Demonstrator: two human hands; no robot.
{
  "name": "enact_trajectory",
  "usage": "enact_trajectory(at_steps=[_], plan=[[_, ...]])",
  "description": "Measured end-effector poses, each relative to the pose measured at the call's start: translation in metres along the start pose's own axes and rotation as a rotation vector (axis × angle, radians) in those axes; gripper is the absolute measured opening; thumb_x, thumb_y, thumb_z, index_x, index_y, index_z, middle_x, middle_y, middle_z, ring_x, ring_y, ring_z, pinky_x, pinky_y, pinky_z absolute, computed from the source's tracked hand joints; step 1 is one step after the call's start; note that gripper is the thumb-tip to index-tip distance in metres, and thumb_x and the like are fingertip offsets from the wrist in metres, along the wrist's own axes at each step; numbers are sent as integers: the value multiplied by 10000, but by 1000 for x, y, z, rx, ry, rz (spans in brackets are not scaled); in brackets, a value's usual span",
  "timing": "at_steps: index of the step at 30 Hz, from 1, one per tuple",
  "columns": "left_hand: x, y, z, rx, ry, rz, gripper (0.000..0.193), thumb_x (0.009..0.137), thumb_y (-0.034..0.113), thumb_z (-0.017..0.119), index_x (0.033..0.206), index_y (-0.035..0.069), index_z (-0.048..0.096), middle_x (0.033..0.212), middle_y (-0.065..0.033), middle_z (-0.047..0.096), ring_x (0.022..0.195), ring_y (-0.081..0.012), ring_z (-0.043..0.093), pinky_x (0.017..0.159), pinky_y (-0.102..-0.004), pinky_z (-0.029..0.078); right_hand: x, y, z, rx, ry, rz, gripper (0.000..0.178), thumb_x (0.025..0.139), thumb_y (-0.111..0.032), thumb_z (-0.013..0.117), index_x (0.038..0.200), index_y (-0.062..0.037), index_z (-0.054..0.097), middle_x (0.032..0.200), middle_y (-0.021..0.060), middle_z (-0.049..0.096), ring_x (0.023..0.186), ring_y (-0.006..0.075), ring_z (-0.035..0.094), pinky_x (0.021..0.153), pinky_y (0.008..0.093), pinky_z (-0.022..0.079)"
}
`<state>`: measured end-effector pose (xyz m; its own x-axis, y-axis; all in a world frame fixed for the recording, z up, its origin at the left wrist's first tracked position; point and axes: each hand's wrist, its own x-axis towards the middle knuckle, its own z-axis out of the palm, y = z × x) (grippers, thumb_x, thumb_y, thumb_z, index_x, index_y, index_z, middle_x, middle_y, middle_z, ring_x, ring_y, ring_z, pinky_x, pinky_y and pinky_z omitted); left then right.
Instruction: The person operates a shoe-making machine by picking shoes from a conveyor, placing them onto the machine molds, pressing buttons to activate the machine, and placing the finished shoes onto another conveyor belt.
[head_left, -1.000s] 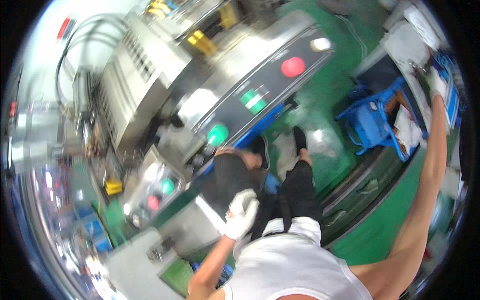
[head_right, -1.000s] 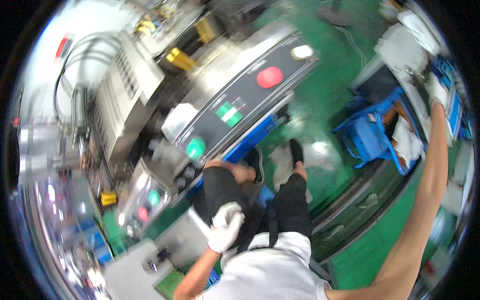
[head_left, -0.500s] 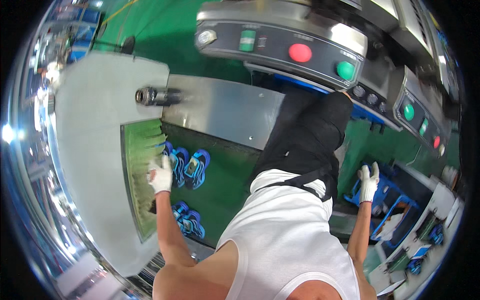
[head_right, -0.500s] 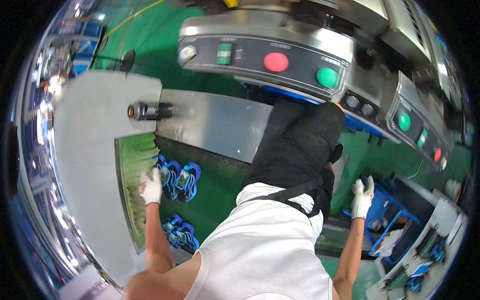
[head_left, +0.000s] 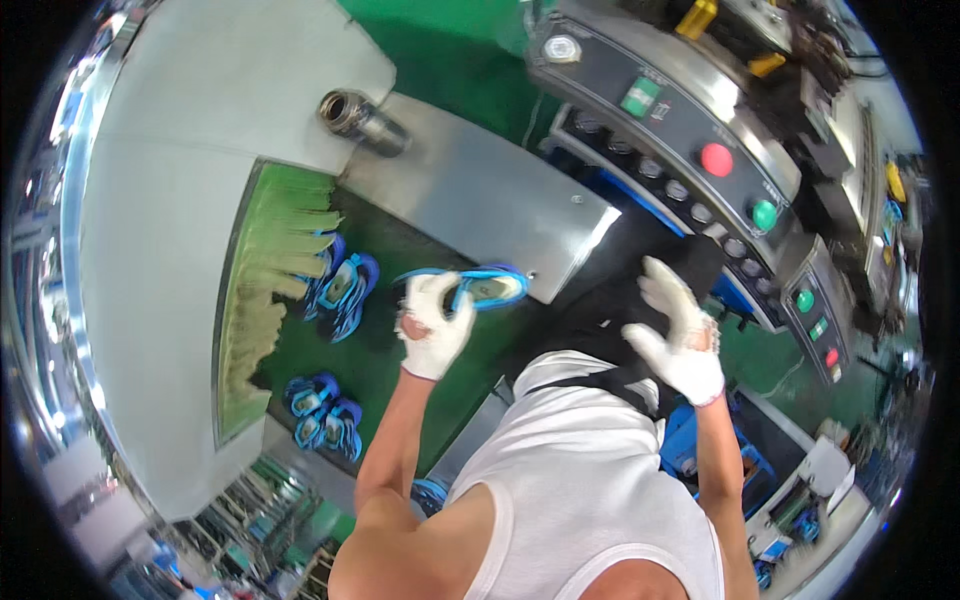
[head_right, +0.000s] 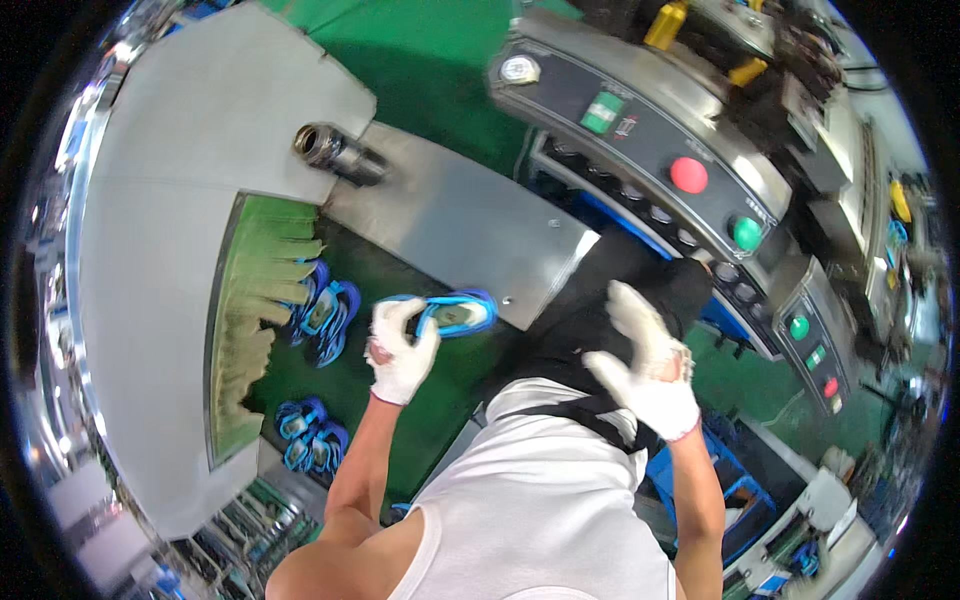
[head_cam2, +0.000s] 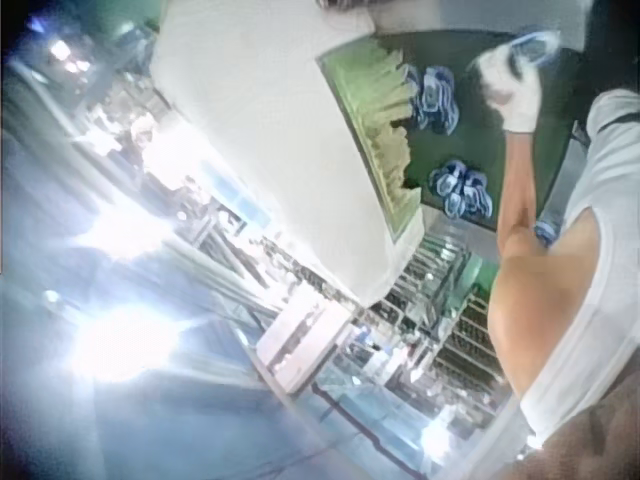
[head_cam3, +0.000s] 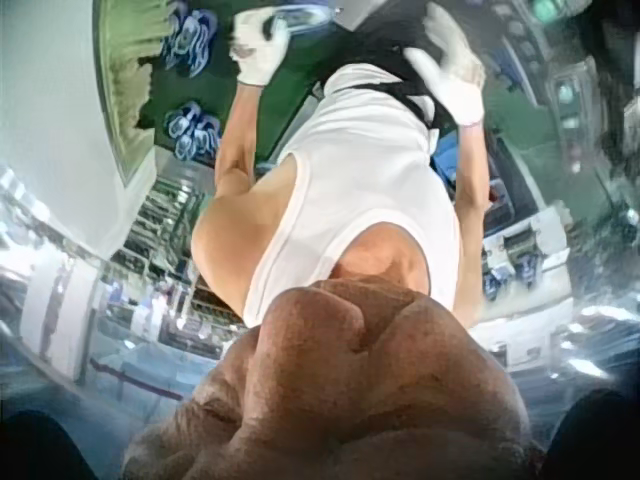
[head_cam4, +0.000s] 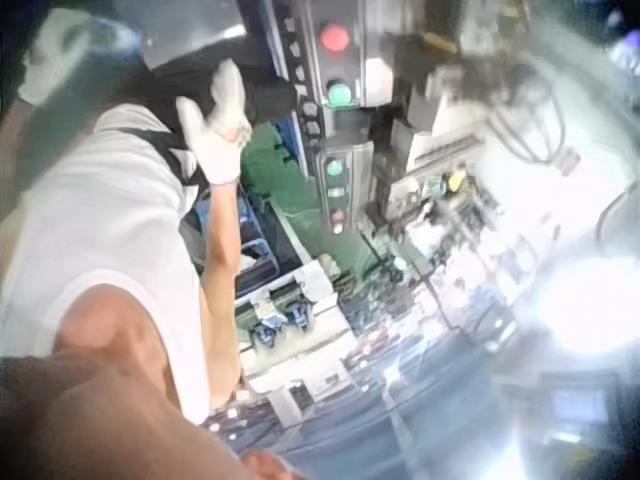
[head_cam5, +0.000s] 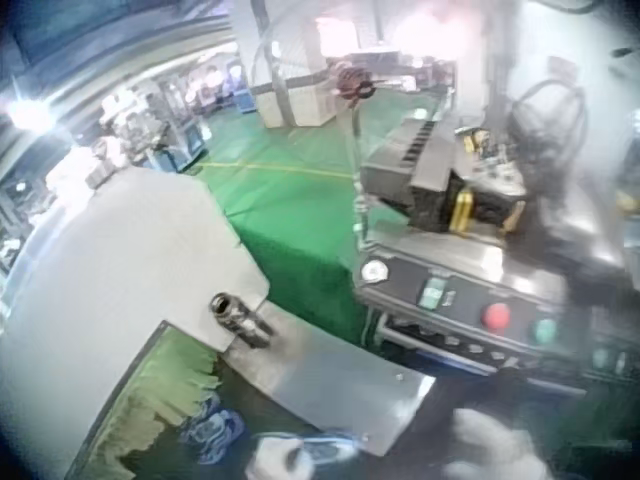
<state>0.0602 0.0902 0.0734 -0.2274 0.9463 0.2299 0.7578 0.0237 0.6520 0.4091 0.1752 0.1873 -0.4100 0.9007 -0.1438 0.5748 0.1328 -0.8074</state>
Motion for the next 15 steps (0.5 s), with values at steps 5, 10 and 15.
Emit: enact_trajectory(at_steps=[5, 10, 15], plan=[[73, 150, 62, -317, -256, 496, 334, 776, 65, 841, 1097, 82, 754, 1095, -146, 698, 984, -355, 709, 834, -451, 595, 27, 9, 18, -391, 41, -188, 730, 782, -197, 804, 1432, 16, 549, 1370, 239, 641, 1222, 409, 658, 1025, 466, 559], [130, 303, 105, -562, -506, 1019, 463, 757, 61, 880, 1191, 43, 719, 1202, -176, 698, 995, -344, 712, 845, -442, 600, -53, 39, -65, 75, 530, 117, 612, 827, -264, 821, 1353, -27, 615, 1212, 222, 720, 1060, 399, 730, 916, 439, 591], [159, 439, 142, -522, -487, 1223, 628, 769, 56, 871, 1351, 9, 638, 1378, -225, 642, 1261, -408, 632, 1076, -490, 509, -177, 81, -85, 755, 902, 417, 696, 833, -244, 866, 1428, -22, 581, 1291, 133, 693, 1177, 213, 658, 1017, 374, 528]])
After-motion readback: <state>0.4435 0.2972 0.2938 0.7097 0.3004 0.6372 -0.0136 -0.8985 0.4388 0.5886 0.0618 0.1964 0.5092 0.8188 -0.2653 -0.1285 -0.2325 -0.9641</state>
